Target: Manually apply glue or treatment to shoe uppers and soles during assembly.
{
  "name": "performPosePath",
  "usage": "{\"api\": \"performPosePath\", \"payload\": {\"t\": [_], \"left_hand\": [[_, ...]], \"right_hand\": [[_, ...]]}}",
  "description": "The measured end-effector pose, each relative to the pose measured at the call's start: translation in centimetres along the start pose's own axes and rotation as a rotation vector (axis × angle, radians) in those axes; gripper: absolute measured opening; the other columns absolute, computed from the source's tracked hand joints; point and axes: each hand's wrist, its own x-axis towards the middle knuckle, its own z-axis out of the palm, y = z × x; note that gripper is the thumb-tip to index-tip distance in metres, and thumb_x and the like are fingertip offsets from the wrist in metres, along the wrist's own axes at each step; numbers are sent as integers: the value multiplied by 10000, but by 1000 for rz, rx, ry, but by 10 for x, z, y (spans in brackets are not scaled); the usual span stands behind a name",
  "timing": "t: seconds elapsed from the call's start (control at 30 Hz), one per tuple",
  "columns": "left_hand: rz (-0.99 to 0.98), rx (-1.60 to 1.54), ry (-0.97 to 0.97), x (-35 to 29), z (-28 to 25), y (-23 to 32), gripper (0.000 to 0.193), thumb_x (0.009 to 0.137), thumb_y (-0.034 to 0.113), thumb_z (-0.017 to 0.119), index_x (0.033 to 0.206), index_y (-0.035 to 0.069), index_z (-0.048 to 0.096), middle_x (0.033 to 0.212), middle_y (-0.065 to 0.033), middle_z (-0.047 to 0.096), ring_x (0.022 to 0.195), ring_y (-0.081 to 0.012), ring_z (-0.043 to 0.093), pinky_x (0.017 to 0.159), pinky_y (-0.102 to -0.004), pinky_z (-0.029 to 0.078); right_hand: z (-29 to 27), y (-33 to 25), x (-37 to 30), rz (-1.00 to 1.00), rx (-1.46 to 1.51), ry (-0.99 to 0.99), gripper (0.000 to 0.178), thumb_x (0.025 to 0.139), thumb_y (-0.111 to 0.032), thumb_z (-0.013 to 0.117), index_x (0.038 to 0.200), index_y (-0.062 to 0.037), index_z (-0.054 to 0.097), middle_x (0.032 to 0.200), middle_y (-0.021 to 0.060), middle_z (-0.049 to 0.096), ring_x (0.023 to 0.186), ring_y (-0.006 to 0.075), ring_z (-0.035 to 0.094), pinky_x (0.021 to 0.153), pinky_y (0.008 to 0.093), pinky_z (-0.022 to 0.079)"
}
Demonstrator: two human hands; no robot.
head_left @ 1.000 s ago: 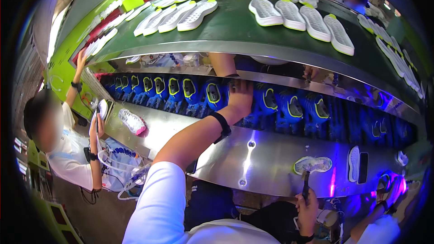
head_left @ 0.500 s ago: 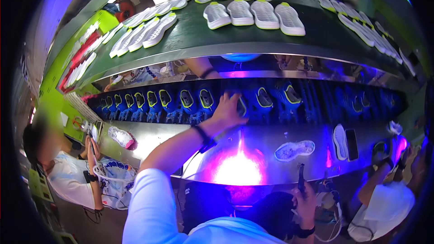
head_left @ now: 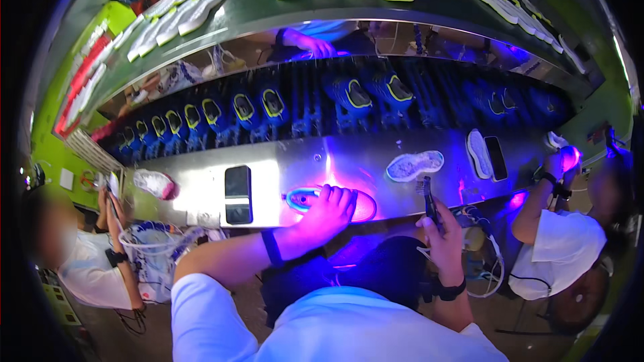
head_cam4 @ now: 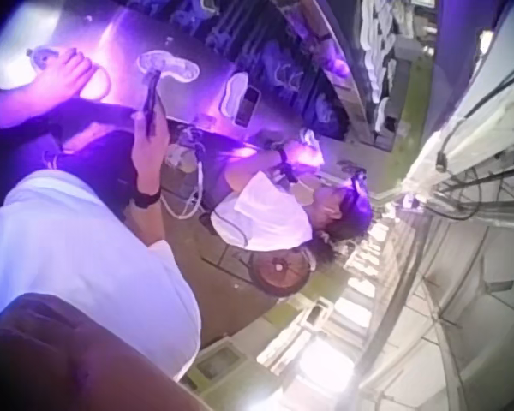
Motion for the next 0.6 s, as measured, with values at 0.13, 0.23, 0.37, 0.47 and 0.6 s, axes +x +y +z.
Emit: {"api": "performPosePath", "payload": {"t": [0.13,0.23,0.37,0.47,0.6], "left_hand": [[21,-350,204,-33,-5,-28,642,739,231,729,1323,-6,605,1051,-109,624,941,-261,629,894,-419,480],[-225,-552,405,-49,-29,-33,744,662,237,848,1324,0,606,1095,-129,626,988,-309,636,879,-434,506],[-475,-694,520,-78,-16,-1,733,675,299,898,1278,-8,615,1116,-180,621,1046,-369,639,882,-438,550],[-433,-771,414,-108,-16,26,767,748,375,859,1328,-32,565,1256,-223,597,1220,-414,585,1053,-546,461],[-419,-820,355,-134,4,45,737,828,351,793,1382,-57,530,1394,-240,553,1352,-421,515,1173,-604,327]], "right_hand": [[16,6,-22,4,59,25,469,997,-84,645,1455,-35,558,928,23,694,844,91,667,678,219,499],[26,8,-28,43,-3,11,445,998,-90,648,1434,-34,582,928,32,700,837,90,664,668,214,495],[48,32,-20,-65,-92,-86,411,973,-77,664,1378,-19,630,982,61,723,849,117,684,789,279,539],[72,30,-7,-80,-236,-199,393,964,-85,677,1348,-6,643,1075,129,751,940,195,716,889,328,538],[110,41,7,-145,-315,-295,390,960,-85,691,1341,-15,649,1139,168,748,1045,234,715,938,341,525]]}}
